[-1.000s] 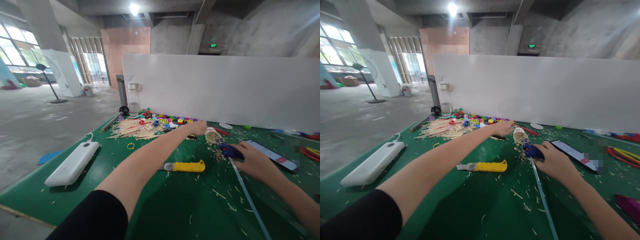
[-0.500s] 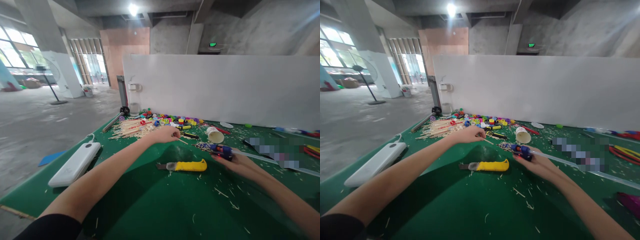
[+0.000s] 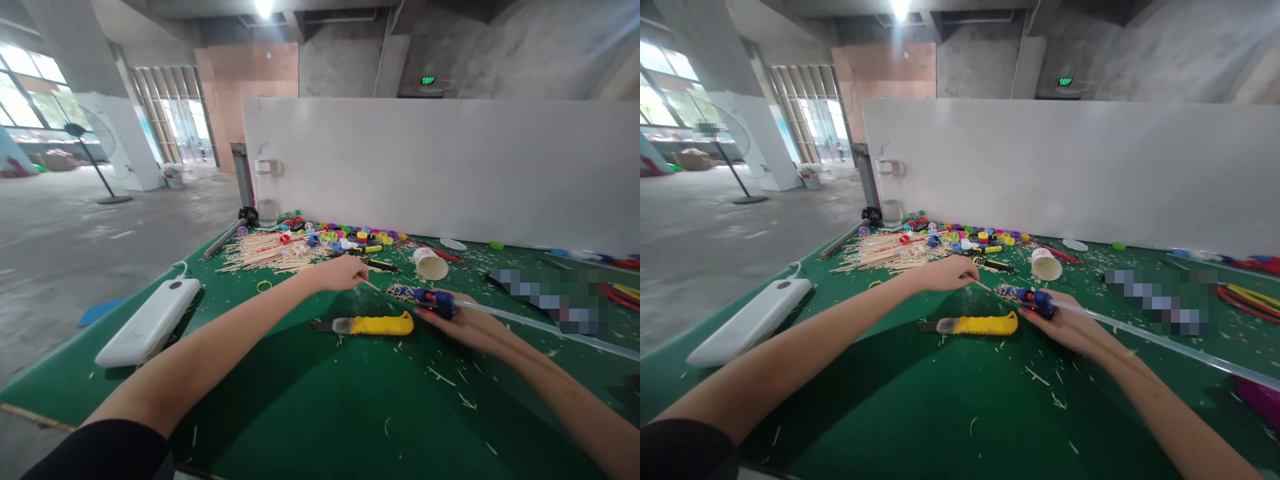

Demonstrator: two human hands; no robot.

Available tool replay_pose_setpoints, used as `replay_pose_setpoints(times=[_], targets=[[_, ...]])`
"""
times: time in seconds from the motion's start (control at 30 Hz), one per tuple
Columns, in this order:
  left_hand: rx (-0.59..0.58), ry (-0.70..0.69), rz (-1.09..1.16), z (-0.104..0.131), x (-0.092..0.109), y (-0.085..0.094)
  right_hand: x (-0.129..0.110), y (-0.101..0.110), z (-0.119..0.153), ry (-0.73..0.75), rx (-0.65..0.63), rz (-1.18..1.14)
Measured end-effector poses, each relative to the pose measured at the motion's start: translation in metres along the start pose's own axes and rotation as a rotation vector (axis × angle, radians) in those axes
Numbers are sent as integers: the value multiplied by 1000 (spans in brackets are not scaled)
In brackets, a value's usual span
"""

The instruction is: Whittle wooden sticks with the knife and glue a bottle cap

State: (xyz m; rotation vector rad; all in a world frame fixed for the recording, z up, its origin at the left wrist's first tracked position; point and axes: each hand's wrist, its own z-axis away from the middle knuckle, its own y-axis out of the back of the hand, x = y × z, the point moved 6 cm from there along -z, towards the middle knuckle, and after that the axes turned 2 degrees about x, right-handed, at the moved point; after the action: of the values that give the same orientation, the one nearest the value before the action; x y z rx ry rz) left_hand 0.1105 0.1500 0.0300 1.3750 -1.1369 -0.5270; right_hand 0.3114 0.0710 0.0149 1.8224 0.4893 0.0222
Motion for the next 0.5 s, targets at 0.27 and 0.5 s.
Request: replay_pose_setpoints(times=[0.27, 0.5], targets=[[-30, 15, -40, 1, 5, 1, -1, -4, 0, -88, -106, -29], [-61, 33, -54, 2, 6, -2, 4, -8, 0, -120, -130, -44]])
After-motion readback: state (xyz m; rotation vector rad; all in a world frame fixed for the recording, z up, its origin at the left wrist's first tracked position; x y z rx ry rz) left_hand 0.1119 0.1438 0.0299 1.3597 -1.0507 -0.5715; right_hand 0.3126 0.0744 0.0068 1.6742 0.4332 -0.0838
